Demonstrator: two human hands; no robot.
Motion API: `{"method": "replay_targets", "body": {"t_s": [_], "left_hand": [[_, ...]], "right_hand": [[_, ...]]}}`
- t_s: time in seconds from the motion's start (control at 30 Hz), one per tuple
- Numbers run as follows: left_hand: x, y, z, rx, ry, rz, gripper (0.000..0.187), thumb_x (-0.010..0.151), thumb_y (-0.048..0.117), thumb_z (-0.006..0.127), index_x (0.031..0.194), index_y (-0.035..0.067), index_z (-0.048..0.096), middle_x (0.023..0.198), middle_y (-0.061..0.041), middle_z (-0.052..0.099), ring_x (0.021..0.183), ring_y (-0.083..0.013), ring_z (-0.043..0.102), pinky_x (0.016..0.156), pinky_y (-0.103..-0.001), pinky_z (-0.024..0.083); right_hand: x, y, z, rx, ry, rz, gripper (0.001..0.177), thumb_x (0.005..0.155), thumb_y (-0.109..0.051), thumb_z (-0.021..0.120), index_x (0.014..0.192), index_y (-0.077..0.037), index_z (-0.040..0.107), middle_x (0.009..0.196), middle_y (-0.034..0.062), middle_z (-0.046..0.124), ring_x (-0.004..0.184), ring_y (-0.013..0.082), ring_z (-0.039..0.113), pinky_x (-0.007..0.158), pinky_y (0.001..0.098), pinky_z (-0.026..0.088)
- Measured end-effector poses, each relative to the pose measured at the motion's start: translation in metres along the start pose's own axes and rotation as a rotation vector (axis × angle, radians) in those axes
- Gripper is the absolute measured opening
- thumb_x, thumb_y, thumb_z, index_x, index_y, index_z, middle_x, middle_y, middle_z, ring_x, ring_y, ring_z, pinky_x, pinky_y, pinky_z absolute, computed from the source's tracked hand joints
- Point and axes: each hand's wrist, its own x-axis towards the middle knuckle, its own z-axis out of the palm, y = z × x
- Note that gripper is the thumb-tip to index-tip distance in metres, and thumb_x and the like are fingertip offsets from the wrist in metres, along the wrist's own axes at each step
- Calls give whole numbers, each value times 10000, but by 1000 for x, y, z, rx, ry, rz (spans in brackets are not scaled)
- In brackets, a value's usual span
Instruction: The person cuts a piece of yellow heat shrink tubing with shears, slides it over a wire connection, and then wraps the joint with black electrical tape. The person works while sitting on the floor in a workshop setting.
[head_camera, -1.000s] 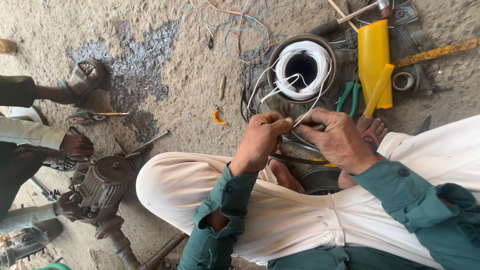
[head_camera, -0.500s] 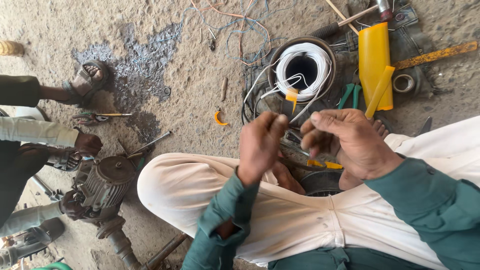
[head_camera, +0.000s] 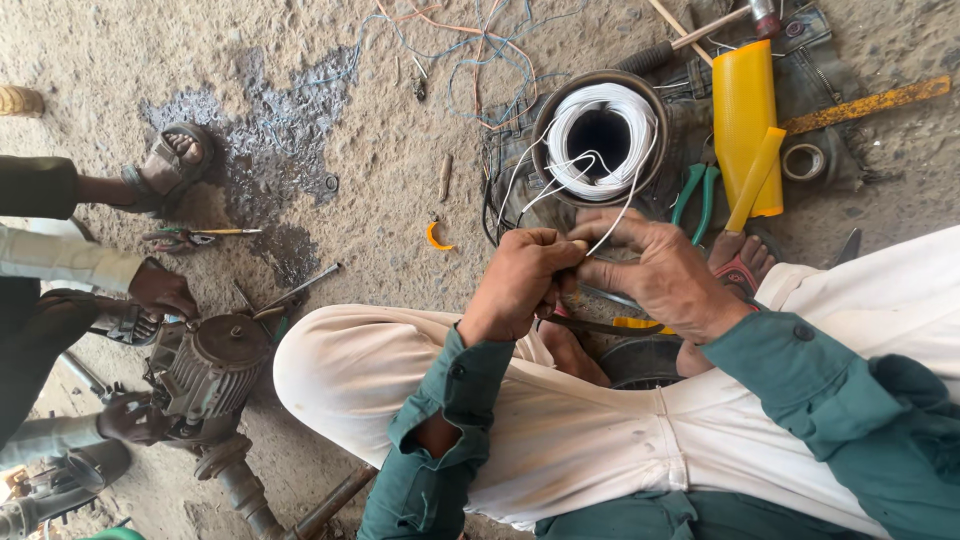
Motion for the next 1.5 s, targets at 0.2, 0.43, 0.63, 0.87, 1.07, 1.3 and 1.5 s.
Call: {"method": "replay_targets", "body": {"t_s": [0.2, 0.43, 0.63, 0.87, 1.07, 1.3, 1.5], "left_hand": [[-15, 0, -1, 64, 54, 302, 67, 932, 74, 715, 951, 38, 661, 785, -20, 687, 659, -80, 607, 567, -230, 487], [-25, -2, 6, 514, 177, 894, 194, 919, -49, 620, 1052, 53, 716, 920, -40, 725, 841, -135, 713, 748, -282, 590], [-37, -6, 8, 910, 238, 1116, 59, 931, 77, 692, 975, 67, 654, 895, -107, 664, 852, -249, 667, 734, -363, 539], [3, -13, -4, -139, 14, 60, 231, 992, 197, 641, 847, 21, 678, 652, -13, 606, 510, -91, 482, 458, -267, 407], [8, -12, -6, -122, -40, -7, 262, 981, 201, 655, 794, 17, 654, 605, -14, 588, 435, -62, 435, 368, -224, 316], [-6, -1, 4, 249, 169, 160, 268, 922, 222, 730, 799, 9, 622, 612, -58, 592, 480, -115, 510, 407, -282, 418], [-23, 6, 13, 694, 242, 711, 148, 926, 225, 708, 911, 77, 701, 842, -78, 733, 722, -220, 716, 644, -370, 562]], "right_hand": [[-10, -10, -2, -132, 31, 129, 220, 932, -141, 698, 1084, 0, 771, 842, 17, 751, 752, 73, 639, 663, 258, 544], [-25, -15, -14, 248, -21, 252, 219, 977, -148, 653, 987, 52, 741, 760, 79, 707, 633, 100, 582, 587, 243, 502], [-21, -12, -23, 689, -41, 317, 205, 998, -165, 645, 976, 27, 711, 816, 109, 730, 659, 138, 626, 624, 283, 533], [-9, -5, -6, 468, 118, 241, 254, 935, -68, 637, 1185, -33, 665, 1046, 61, 691, 939, 144, 646, 806, 326, 542], [0, 4, -2, 611, -115, 72, 632, 817, 39, 714, 1417, -87, 560, 1331, 26, 601, 1214, 138, 570, 1034, 325, 487], [-1, -1, 4, -260, 94, -12, 261, 883, -143, 759, 1132, -68, 770, 956, 35, 806, 858, 93, 710, 756, 277, 574], [-6, -12, 4, -367, 88, 7, 226, 899, -220, 701, 1027, -44, 767, 810, 61, 781, 722, 88, 694, 632, 291, 549]]}}
